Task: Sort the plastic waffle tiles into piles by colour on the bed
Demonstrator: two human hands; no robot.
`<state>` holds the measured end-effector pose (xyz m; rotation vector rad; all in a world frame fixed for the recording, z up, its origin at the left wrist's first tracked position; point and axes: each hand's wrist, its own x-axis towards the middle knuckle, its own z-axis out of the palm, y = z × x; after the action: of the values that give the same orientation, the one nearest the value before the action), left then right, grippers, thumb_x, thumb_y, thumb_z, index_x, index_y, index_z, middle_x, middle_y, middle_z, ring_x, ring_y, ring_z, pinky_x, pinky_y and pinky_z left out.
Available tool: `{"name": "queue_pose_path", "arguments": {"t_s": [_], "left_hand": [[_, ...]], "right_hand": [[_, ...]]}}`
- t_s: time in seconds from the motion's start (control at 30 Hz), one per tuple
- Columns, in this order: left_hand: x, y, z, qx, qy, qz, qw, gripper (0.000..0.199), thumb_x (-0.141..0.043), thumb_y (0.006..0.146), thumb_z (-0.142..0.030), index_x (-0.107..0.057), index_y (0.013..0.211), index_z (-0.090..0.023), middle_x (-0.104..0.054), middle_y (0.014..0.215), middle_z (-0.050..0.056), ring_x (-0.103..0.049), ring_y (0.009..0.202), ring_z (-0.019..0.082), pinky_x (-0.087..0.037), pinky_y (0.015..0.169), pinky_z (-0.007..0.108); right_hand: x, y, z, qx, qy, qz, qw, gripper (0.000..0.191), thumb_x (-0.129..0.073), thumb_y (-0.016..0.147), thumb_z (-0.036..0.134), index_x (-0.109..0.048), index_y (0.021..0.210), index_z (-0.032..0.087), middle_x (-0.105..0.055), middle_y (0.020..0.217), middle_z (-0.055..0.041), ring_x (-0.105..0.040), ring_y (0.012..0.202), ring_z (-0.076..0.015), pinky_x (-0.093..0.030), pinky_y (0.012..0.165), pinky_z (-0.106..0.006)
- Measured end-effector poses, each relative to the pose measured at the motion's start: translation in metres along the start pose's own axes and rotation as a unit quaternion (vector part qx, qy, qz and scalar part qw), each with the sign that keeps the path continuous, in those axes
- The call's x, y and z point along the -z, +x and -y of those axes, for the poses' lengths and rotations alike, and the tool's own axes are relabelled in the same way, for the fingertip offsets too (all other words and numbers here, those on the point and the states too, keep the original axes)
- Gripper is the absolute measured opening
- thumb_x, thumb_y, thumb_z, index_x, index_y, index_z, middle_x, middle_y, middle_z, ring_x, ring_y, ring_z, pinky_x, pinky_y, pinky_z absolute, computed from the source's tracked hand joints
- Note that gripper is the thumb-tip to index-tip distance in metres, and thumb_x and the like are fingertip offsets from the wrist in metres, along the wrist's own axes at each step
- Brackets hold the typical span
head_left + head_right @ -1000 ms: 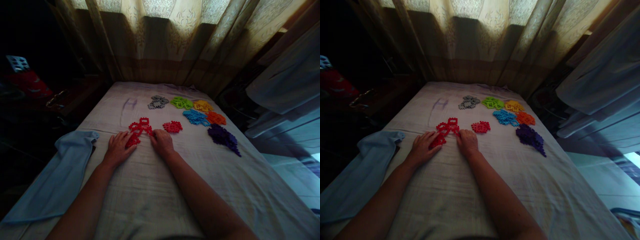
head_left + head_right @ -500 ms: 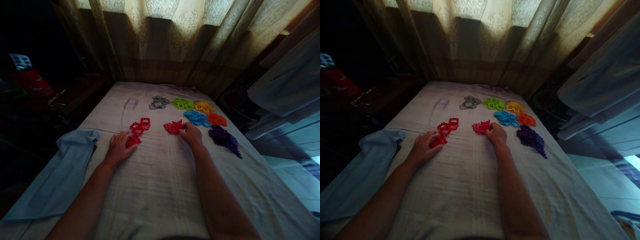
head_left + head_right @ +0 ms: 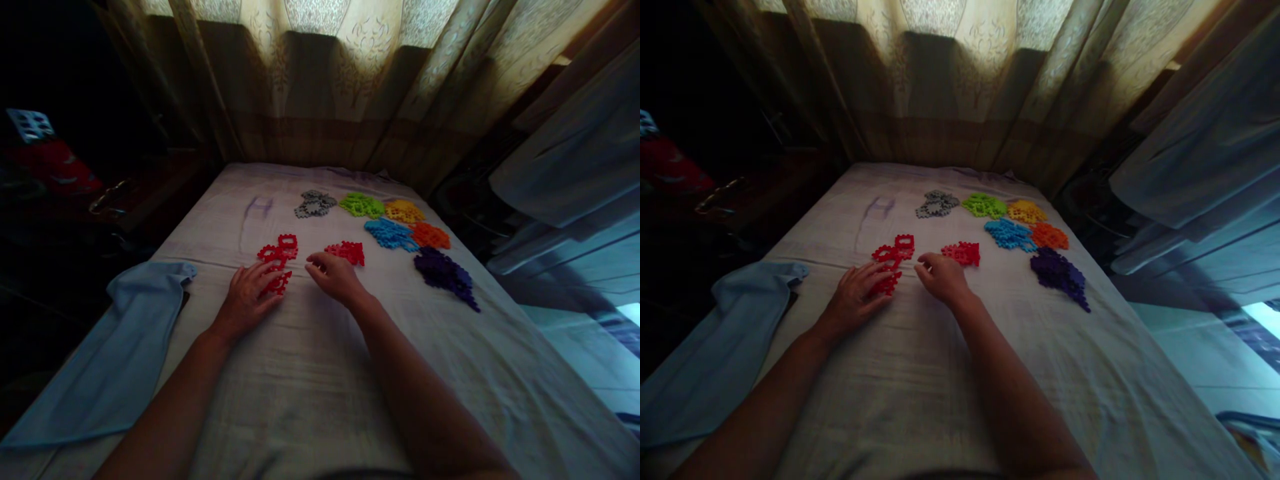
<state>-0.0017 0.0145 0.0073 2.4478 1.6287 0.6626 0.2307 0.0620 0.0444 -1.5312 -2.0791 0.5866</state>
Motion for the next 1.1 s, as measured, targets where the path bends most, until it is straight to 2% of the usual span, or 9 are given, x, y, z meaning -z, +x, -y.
{"name": "queue_pose_path", "arguments": {"t_s": [0.1, 0.27, 0.4, 0.57, 0.67, 0.8, 0.93, 1.0, 1.1], "left_hand": [[-0.002, 0.000, -0.005, -0.025, -0.002, 0.011, 1.000, 0.046, -0.056, 0.090, -0.045, -0.056, 0.133, -0.029, -0.051, 0.148, 0.008, -0.041, 0.140, 0.027, -0.024, 0.116, 0.056], [-0.003, -0.001, -0.006, -0.038, -0.006, 0.003, 0.999, 0.048, -0.055, 0.090, -0.044, -0.054, 0.135, -0.027, -0.052, 0.147, 0.009, -0.042, 0.139, 0.027, -0.025, 0.116, 0.054], [0.002, -0.002, 0.004, 0.004, 0.003, -0.034, 0.999, 0.056, -0.057, 0.088, -0.047, -0.050, 0.138, -0.024, -0.054, 0.144, 0.011, -0.044, 0.138, 0.028, -0.025, 0.117, 0.054], [0.012, -0.003, 0.028, 0.071, 0.041, -0.043, 0.996, 0.044, -0.057, 0.085, -0.049, -0.063, 0.120, -0.024, -0.057, 0.141, 0.011, -0.047, 0.135, 0.030, -0.029, 0.114, 0.054], [0.016, -0.004, 0.037, 0.107, 0.057, -0.045, 0.992, 0.039, -0.053, 0.086, -0.049, -0.067, 0.114, -0.024, -0.060, 0.138, 0.010, -0.048, 0.134, 0.031, -0.031, 0.113, 0.053], [0.016, -0.005, 0.043, 0.137, 0.067, -0.040, 0.987, 0.042, -0.048, 0.087, -0.046, -0.067, 0.116, -0.022, -0.061, 0.136, 0.010, -0.049, 0.133, 0.031, -0.031, 0.113, 0.053], [0.014, -0.006, 0.047, 0.146, 0.066, -0.022, 0.987, 0.044, -0.046, 0.087, -0.046, -0.066, 0.119, -0.022, -0.060, 0.138, 0.009, -0.049, 0.133, 0.030, -0.031, 0.113, 0.052], [0.014, -0.007, 0.049, 0.155, 0.068, -0.015, 0.985, 0.045, -0.046, 0.087, -0.047, -0.066, 0.120, -0.024, -0.059, 0.138, 0.009, -0.048, 0.134, 0.030, -0.031, 0.113, 0.052], [0.014, -0.007, 0.051, 0.173, 0.072, -0.003, 0.982, 0.049, -0.048, 0.084, -0.050, -0.065, 0.122, -0.023, -0.059, 0.139, 0.010, -0.047, 0.134, 0.031, -0.030, 0.113, 0.052]], "right_hand": [[-0.017, -0.004, 0.010, 0.018, 0.055, 0.061, 0.996, 0.027, -0.059, 0.088, 0.033, -0.072, 0.108, 0.021, -0.074, 0.088, -0.0030, -0.063, 0.073, -0.0139, -0.045, 0.068, -0.025], [-0.023, -0.003, 0.007, 0.026, 0.099, 0.097, 0.990, 0.016, -0.061, 0.084, 0.027, -0.075, 0.086, 0.020, -0.071, 0.075, -0.0001, -0.060, 0.068, -0.0120, -0.042, 0.065, -0.023], [0.001, 0.005, -0.014, -0.002, 0.131, 0.052, 0.990, 0.018, -0.061, 0.082, 0.030, -0.073, 0.081, 0.017, -0.071, 0.077, -0.0026, -0.060, 0.067, -0.0122, -0.043, 0.064, -0.023], [0.050, 0.006, -0.056, -0.090, 0.143, -0.045, 0.985, 0.022, -0.060, 0.079, 0.035, -0.072, 0.080, 0.017, -0.071, 0.074, -0.0031, -0.060, 0.065, -0.0135, -0.044, 0.063, -0.025], [0.068, 0.001, -0.079, -0.152, 0.136, -0.084, 0.975, 0.021, -0.060, 0.077, 0.033, -0.072, 0.079, 0.016, -0.071, 0.073, -0.0041, -0.060, 0.063, -0.0137, -0.045, 0.062, -0.025], [0.073, -0.001, -0.093, -0.222, 0.158, -0.085, 0.958, 0.023, -0.057, 0.080, 0.029, -0.072, 0.089, 0.014, -0.074, 0.083, -0.0080, -0.062, 0.061, -0.0124, -0.048, 0.061, -0.025], [0.072, 0.000, -0.096, -0.269, 0.086, -0.084, 0.956, 0.036, -0.055, 0.084, 0.025, -0.070, 0.113, 0.010, -0.076, 0.087, -0.0111, -0.065, 0.063, -0.0141, -0.050, 0.066, -0.027], [0.073, 0.001, -0.097, -0.272, 0.037, -0.086, 0.958, 0.039, -0.055, 0.085, 0.026, -0.069, 0.118, 0.011, -0.076, 0.087, -0.0114, -0.067, 0.067, -0.0155, -0.051, 0.071, -0.028], [0.071, 0.002, -0.097, -0.248, -0.008, -0.081, 0.965, 0.036, -0.055, 0.086, 0.029, -0.072, 0.114, 0.015, -0.076, 0.089, -0.0099, -0.069, 0.074, -0.0168, -0.050, 0.075, -0.028]]}}
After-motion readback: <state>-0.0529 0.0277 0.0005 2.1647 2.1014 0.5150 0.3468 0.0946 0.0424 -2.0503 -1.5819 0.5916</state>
